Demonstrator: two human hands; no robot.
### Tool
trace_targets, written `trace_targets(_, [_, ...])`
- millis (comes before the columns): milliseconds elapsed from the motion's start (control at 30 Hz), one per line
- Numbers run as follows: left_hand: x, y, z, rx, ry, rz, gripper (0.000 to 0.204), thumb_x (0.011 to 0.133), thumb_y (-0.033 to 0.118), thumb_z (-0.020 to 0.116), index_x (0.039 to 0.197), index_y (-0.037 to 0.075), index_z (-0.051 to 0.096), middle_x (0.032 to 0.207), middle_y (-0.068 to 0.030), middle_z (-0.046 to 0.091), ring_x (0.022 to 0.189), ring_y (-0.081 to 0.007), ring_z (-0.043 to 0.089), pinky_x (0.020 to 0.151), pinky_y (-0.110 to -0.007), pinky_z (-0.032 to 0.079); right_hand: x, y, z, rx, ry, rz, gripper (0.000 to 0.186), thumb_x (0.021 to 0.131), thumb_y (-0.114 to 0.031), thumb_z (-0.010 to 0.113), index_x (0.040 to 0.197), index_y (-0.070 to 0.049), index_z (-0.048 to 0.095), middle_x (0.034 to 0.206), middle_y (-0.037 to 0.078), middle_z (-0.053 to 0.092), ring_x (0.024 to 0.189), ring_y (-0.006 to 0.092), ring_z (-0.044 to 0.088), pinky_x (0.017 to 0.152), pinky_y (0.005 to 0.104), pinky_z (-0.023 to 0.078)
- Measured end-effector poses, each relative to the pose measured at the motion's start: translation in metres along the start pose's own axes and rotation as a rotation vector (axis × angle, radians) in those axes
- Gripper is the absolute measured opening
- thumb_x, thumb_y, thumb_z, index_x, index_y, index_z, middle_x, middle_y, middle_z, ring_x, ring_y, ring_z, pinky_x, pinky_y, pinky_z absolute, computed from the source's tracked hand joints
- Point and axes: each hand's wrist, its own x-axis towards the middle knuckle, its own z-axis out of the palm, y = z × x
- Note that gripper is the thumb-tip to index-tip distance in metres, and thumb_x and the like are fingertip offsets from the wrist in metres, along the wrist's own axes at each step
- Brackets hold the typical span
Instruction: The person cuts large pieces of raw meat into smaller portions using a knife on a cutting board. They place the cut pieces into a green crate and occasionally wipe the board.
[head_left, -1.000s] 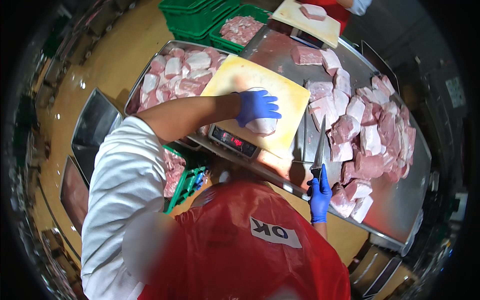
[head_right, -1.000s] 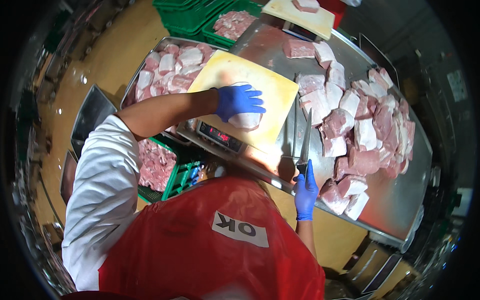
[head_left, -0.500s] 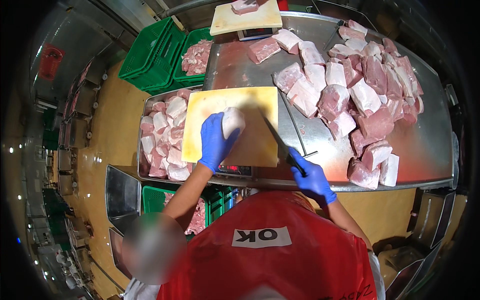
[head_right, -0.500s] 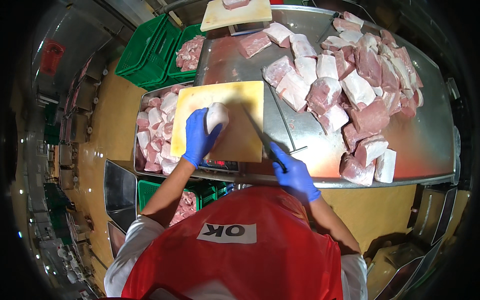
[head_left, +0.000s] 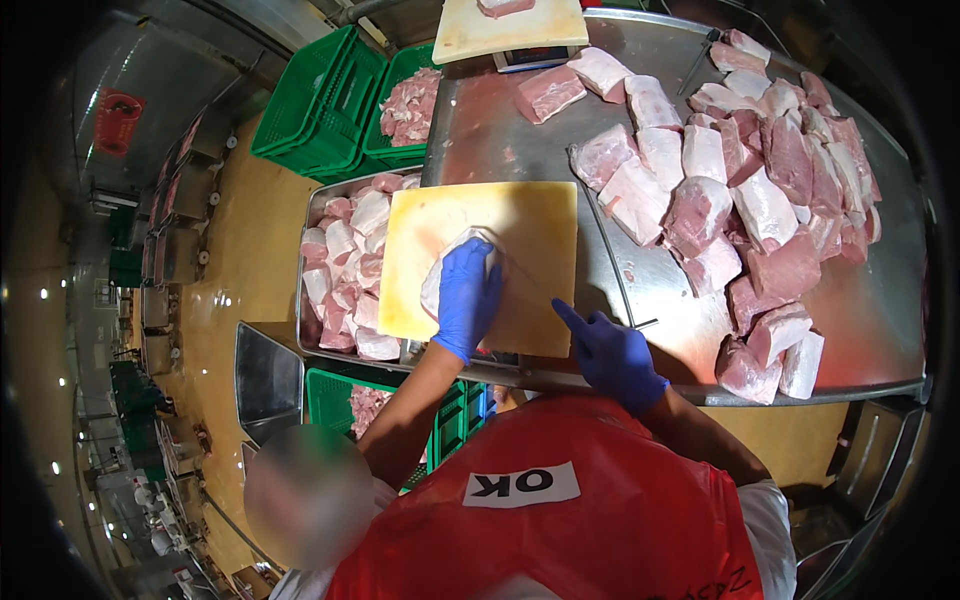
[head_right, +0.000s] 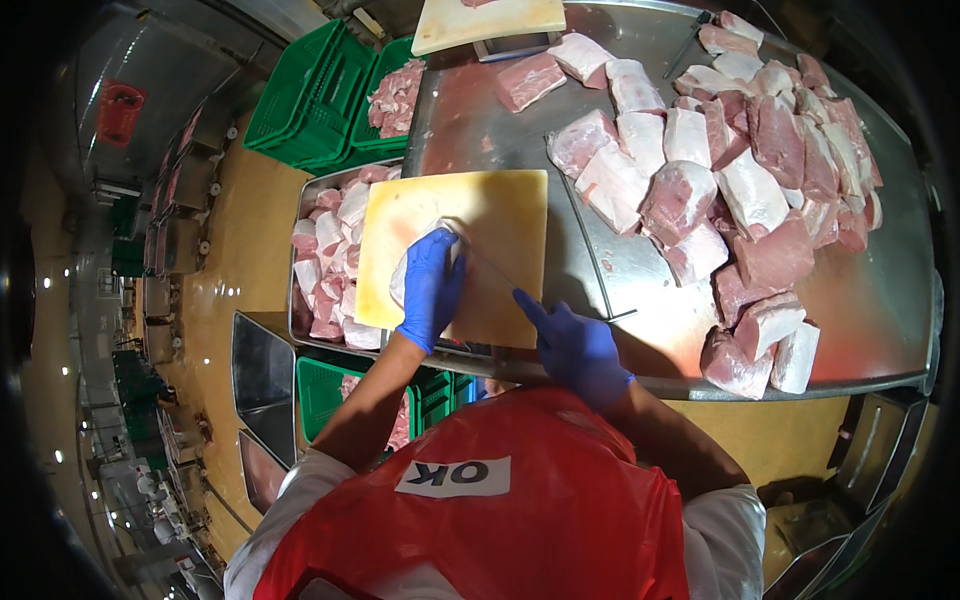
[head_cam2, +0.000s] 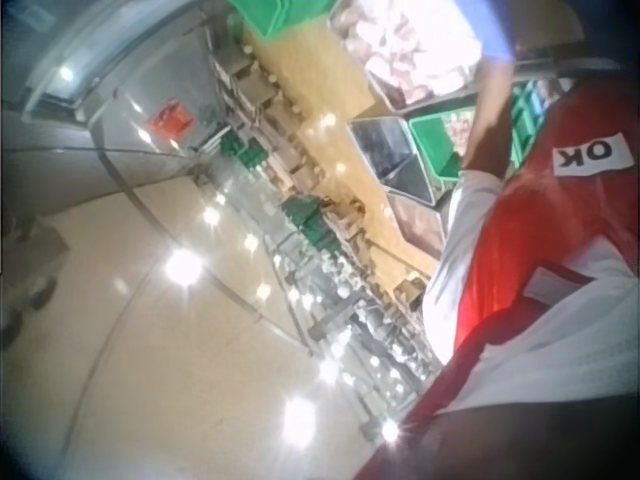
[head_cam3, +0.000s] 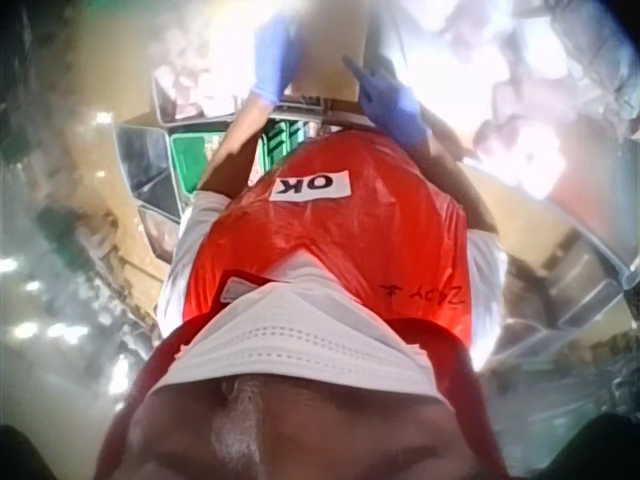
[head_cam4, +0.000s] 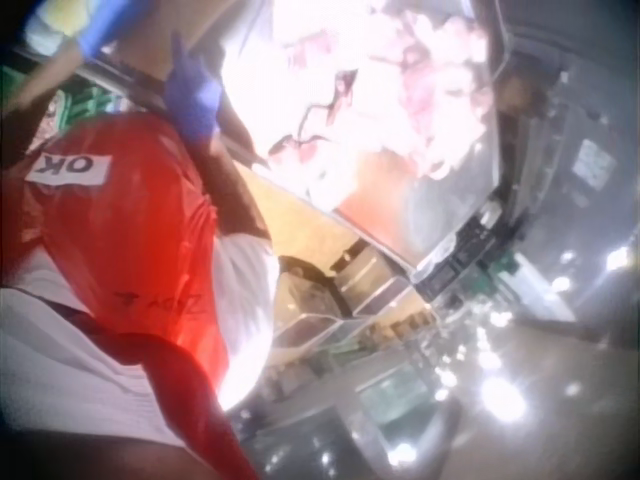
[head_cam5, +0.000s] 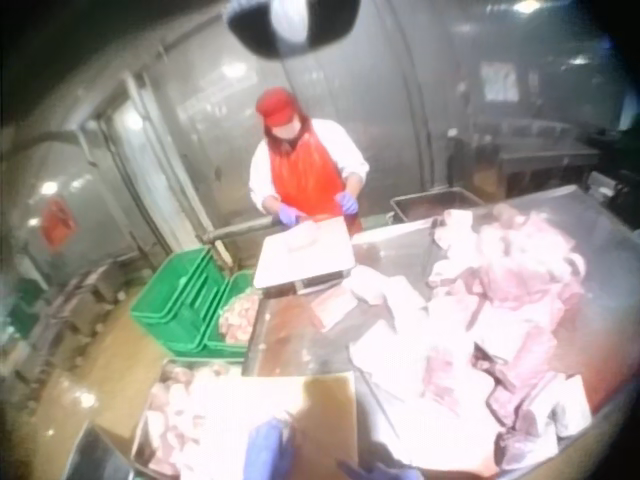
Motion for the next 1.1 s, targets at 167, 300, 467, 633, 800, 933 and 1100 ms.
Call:
trace_targets(167, [0.003,0.002,-0.001,0.104,0.022,0.039,0.037,0.089,0.010,0.075,0.124,0.001,0.064,0.120,-0.0243,0.066,0.113,-0.0467,0.061,0.100,-0.054,0.049,0.049,-0.002,0.010,-0.045,-0.002,-0.084,0.064,0.099,-0.015,0.062,0.161,-0.023,0.046,0.095,0.016,0.067,0.072,0.0360,0.072,0.065,0.0480,0.061])
trace_targets(300, [0.004,-0.002,-0.004,0.140,0.004,0.043,0.040,0.092,0.013,0.075,0.128,0.001,0.063,0.126,-0.0265,0.066,0.117,-0.0473,0.061,0.104,-0.054,0.048,0.100,-0.007,0.015,-0.049,-0.011,-0.140,0.063,0.098,-0.015,0.062,0.159,-0.021,0.047,0.101,0.014,0.070,0.079,0.0343,0.076,0.069,0.0460,0.063])
trace_targets(467, [0.005,-0.005,-0.006,0.107,-0.043,0.002,0.040,0.093,0.015,0.074,0.129,0.000,0.062,0.131,-0.0266,0.063,0.121,-0.0484,0.058,0.107,-0.055,0.047,0.052,0.001,-0.040,-0.050,-0.211,-0.083,0.068,0.096,-0.012,0.062,0.161,-0.019,0.045,0.097,0.015,0.068,0.076,0.0340,0.074,0.066,0.0500,0.061])
trace_targets(633, [0.009,-0.001,-0.007,0.105,-0.095,-0.002,0.039,0.094,0.016,0.072,0.128,-0.001,0.062,0.133,-0.0263,0.062,0.123,-0.0480,0.057,0.108,-0.055,0.046,0.086,0.005,-0.008,0.089,-0.130,-0.113,0.067,0.094,-0.011,0.062,0.159,-0.017,0.048,0.099,0.016,0.069,0.077,0.0343,0.075,0.066,0.0510,0.061])
trace_targets(800, [0.008,0.000,-0.005,0.111,-0.098,-0.057,0.040,0.093,0.019,0.072,0.127,-0.001,0.063,0.133,-0.0264,0.062,0.125,-0.0471,0.057,0.110,-0.056,0.045,0.095,0.008,-0.014,0.045,-0.143,-0.150,0.068,0.094,-0.009,0.062,0.160,-0.016,0.046,0.098,0.017,0.070,0.076,0.0349,0.075,0.067,0.0479,0.062])
trace_targets(933, [0.009,0.004,-0.005,0.086,-0.118,-0.054,0.037,0.093,0.018,0.071,0.125,0.000,0.063,0.132,-0.0254,0.063,0.124,-0.0462,0.058,0.111,-0.055,0.044,0.046,0.017,-0.042,0.014,-0.322,-0.055,0.070,0.093,-0.008,0.062,0.161,-0.015,0.043,0.099,0.017,0.069,0.076,0.0354,0.075,0.066,0.0480,0.063])
trace_targets(1100, [0.011,0.004,-0.004,0.103,-0.100,-0.048,0.036,0.093,0.018,0.071,0.124,0.001,0.063,0.130,-0.0238,0.064,0.124,-0.0442,0.058,0.111,-0.054,0.045,0.112,0.002,0.013,0.097,-0.177,-0.079,0.070,0.093,-0.010,0.063,0.160,-0.013,0.044,0.103,0.020,0.069,0.078,0.0377,0.076,0.067,0.0509,0.062])
